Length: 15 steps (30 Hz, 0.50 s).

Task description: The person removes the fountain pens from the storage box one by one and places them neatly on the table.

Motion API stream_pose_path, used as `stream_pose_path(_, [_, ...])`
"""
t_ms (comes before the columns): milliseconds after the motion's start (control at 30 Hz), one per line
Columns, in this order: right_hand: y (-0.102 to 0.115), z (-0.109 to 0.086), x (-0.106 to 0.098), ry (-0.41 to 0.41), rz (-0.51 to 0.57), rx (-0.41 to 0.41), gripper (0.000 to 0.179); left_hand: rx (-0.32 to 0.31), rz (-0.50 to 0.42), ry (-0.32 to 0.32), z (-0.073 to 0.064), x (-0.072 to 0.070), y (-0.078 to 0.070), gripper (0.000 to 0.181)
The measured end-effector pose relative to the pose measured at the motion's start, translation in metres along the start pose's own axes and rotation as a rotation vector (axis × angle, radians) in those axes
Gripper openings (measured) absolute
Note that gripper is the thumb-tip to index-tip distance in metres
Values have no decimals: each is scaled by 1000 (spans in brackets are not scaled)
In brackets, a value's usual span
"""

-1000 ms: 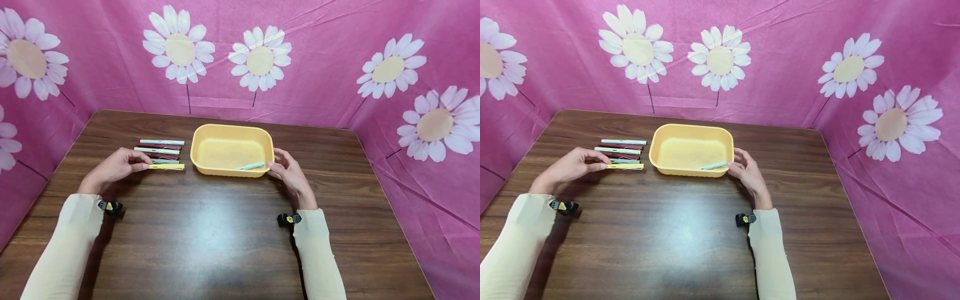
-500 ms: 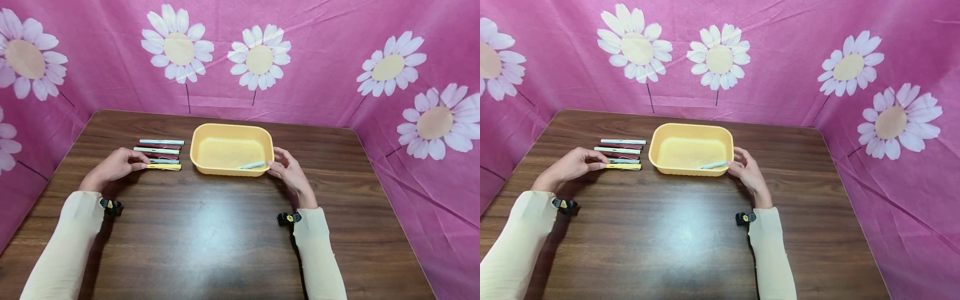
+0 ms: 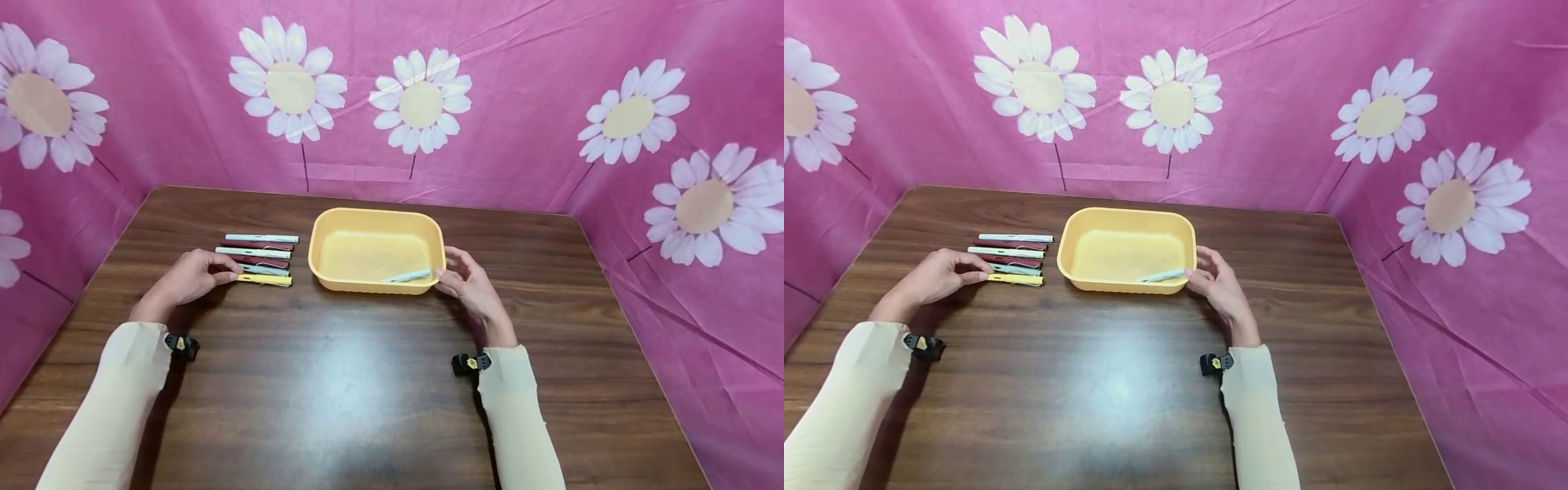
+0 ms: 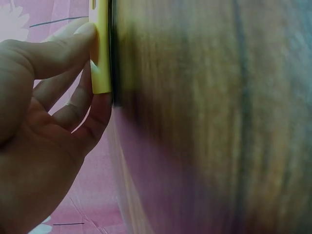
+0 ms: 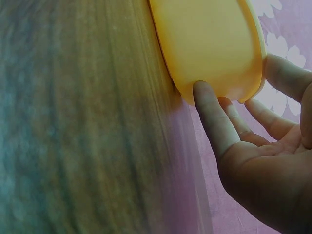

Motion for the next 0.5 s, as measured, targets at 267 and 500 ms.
stream_pose_path(267, [-1, 2, 0, -2, 8, 0, 57, -13, 18, -24, -2, -2, -2, 7])
stream_pose_path(500, [-1, 1, -1, 2, -6, 12, 58, 30, 30, -57, -2, 0, -4, 5])
Point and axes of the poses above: each hand's wrist, its own z-axis towards the middle knuckle, its own x-axis out of the palm, y = z × x, the point moved 8 cm from there along z, towards the middle knuckle
